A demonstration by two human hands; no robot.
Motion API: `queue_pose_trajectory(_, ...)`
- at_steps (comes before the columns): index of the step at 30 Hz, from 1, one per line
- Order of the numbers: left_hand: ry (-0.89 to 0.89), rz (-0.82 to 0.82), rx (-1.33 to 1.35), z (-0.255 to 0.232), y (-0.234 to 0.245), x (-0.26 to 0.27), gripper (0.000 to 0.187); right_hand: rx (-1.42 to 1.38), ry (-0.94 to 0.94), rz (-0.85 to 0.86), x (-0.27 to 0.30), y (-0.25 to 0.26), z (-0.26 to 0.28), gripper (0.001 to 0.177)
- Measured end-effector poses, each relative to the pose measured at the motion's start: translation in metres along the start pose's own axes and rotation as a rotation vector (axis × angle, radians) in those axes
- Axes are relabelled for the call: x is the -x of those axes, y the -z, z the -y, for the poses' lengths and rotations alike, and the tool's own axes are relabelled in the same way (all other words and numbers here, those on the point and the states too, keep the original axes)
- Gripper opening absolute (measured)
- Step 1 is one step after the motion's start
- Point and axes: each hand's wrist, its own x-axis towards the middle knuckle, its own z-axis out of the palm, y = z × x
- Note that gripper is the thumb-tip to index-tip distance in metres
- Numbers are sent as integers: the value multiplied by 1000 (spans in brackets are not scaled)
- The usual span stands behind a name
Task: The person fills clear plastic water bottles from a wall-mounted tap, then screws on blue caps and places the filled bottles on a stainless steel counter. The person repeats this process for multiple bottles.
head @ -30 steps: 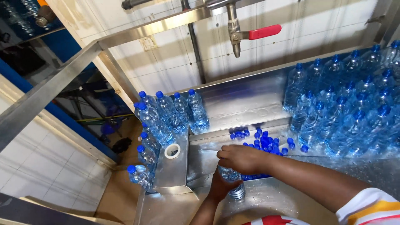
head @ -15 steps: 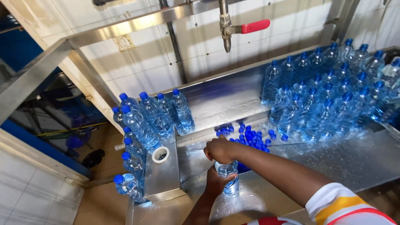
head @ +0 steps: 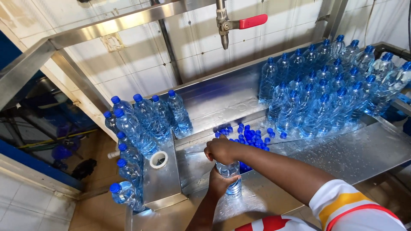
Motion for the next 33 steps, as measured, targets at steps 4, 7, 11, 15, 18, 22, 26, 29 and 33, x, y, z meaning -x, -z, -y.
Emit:
queue_pose_trajectory(4,-60,52,54,-19,1,3,91,-81,253,-283,-3,-6,-17,17)
queue_pose_trajectory(7,-32,99,94,-16,4,1,111,-117,228,-426,36,25,-4,20)
queue_pose_trajectory(11,-18,177,215,-38,8,12,92,-2,217,-246,63,13,3,20)
queue_pose_trajectory(15,-31,171,147,-42,10,14,89,127,228,-224,53,0,-3,16)
queue_pose_trajectory(18,97,170,62,-37,19,14,97,149,171,-152,34,-13,-12,10)
queue_pose_trajectory(22,188,146,265,-19,24,15,124,130,264,-235,33,-22,-19,15)
queue_pose_trajectory(26,537,-48,711,53,37,1,97,9,441,-398,51,1,-37,19)
queue_pose_trajectory(29,843,260,1294,81,41,-3,136,87,684,-655,56,-1,-77,23)
queue_pose_trajectory(33,576,-153,975,-7,19,-3,76,-309,170,-810,48,4,-151,41)
